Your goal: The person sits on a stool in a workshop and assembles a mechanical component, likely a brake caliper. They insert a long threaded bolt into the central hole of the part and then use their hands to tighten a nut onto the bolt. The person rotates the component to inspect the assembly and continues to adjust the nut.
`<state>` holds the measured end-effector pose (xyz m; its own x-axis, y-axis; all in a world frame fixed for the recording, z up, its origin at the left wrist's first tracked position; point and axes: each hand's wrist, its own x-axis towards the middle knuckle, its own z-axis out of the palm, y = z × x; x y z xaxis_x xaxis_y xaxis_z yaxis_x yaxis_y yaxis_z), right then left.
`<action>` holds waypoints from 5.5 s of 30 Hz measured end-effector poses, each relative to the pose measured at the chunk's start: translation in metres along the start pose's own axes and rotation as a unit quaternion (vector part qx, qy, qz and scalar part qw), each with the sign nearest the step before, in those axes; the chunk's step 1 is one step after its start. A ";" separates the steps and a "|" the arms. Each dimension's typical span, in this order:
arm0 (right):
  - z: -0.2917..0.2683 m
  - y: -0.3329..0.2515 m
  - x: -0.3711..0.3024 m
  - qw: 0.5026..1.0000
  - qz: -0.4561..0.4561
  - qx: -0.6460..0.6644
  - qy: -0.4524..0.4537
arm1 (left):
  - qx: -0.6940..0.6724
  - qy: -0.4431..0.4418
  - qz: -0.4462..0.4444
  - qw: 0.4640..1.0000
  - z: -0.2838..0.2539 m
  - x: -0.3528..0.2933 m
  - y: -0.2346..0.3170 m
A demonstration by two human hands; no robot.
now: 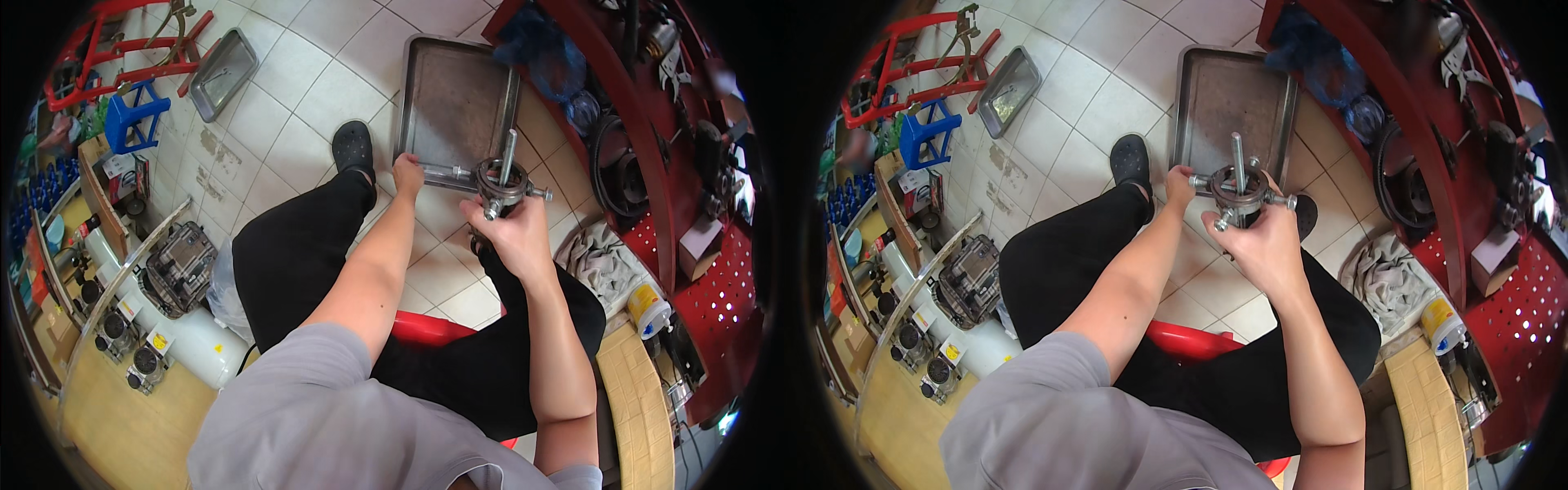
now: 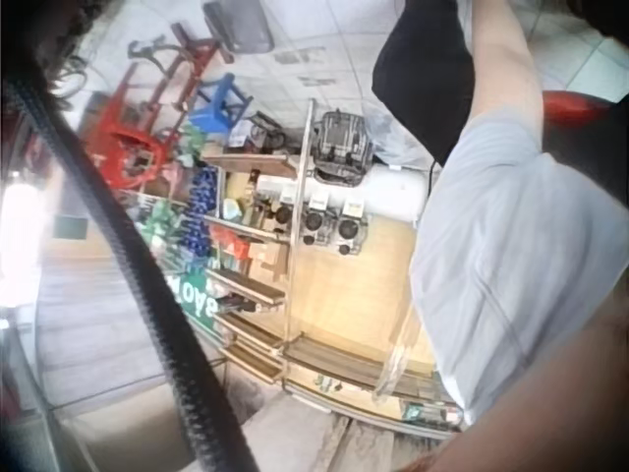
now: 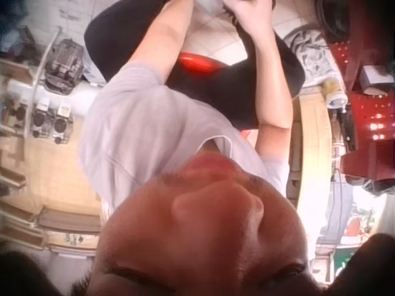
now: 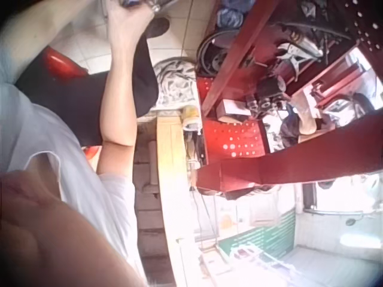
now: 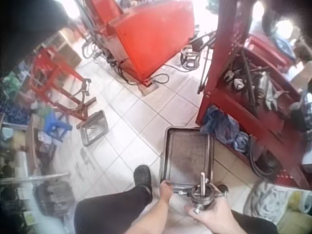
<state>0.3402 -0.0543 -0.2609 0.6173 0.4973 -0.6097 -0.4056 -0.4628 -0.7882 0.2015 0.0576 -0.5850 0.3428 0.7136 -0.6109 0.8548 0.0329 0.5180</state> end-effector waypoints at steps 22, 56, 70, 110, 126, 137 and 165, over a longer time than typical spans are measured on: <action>-0.005 -0.024 -0.011 0.982 -0.147 -0.053 0.103 | -0.348 -0.227 0.194 0.889 -0.115 -0.050 0.265; 0.025 0.027 -0.215 0.940 -0.329 -0.025 0.092 | 0.009 -0.151 0.663 0.734 -0.269 -0.320 0.151; 0.029 0.025 -0.205 0.932 -0.352 -0.026 0.083 | -0.083 -0.198 0.702 0.679 -0.252 -0.293 0.149; 0.047 -0.044 -0.414 0.845 -0.516 -0.041 0.138 | -0.237 -0.113 0.780 0.568 -0.378 -0.493 0.152; 0.052 -0.038 -0.409 0.840 -0.521 -0.071 0.135 | -0.159 -0.091 0.764 0.618 -0.386 -0.490 0.135; 0.054 -0.040 -0.411 0.829 -0.543 -0.050 0.122 | -0.185 -0.066 0.794 0.575 -0.382 -0.488 0.133; 0.050 -0.040 -0.413 0.824 -0.544 -0.073 0.140 | -0.184 -0.164 0.721 0.647 -0.385 -0.481 0.131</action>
<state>0.0683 -0.2046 0.0183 0.7025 0.4958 0.5106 0.5630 0.0516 -0.8248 -0.0012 -0.0116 0.0076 0.7966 0.0022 0.6046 -0.5770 -0.2955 0.7614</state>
